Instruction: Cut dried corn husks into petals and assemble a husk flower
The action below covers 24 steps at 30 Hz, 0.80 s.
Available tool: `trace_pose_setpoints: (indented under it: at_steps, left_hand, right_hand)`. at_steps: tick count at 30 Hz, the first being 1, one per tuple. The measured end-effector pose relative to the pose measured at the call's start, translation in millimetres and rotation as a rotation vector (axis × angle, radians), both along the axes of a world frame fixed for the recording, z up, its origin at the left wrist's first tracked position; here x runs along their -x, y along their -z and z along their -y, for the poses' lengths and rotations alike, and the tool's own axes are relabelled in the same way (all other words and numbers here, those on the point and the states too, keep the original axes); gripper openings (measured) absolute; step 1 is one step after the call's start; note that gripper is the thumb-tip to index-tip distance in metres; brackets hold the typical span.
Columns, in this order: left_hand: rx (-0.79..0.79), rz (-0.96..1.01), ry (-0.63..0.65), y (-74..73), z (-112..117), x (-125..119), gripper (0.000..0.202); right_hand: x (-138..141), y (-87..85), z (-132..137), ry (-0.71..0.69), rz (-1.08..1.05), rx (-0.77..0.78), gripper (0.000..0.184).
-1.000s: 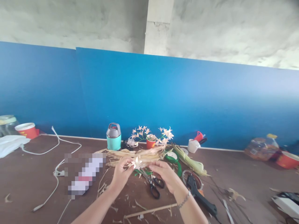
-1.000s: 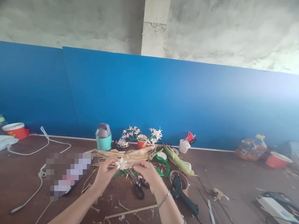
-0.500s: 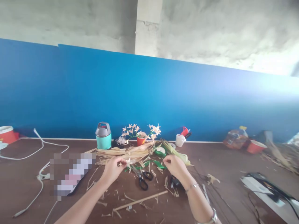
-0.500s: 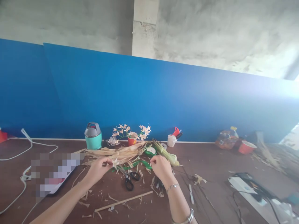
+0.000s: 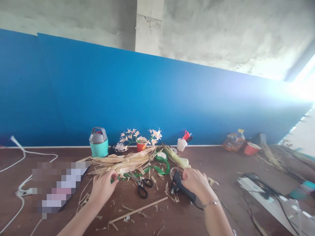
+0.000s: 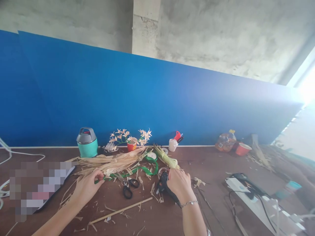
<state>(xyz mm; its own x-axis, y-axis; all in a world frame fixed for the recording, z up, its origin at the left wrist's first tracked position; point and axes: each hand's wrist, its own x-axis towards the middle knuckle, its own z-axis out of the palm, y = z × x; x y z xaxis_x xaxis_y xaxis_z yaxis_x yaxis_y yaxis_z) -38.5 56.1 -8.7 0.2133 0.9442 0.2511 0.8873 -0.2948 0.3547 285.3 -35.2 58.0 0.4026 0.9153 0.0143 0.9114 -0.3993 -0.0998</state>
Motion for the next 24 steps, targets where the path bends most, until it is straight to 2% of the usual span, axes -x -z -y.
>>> trace_pose_setpoints:
  at_steps: [4,8,17,24]
  left_hand:
    - [-0.006,-0.030,0.029,-0.6,2.7,-1.7,0.005]
    - [-0.007,-0.027,0.060,-1.2,5.5,0.2,0.006]
    - [0.037,-0.036,0.107,5.6,6.4,3.3,0.006]
    - [0.049,-0.055,0.133,3.0,8.9,2.0,0.007]
  right_hand:
    - [-4.1,14.5,11.6,-0.024,0.005,0.119,0.021]
    - [2.3,25.4,13.6,-0.047,-0.004,0.156,0.031]
    - [6.1,28.7,20.2,-0.062,-0.014,0.180,0.031]
    - [5.4,28.2,24.1,-0.066,-0.049,0.169,0.026]
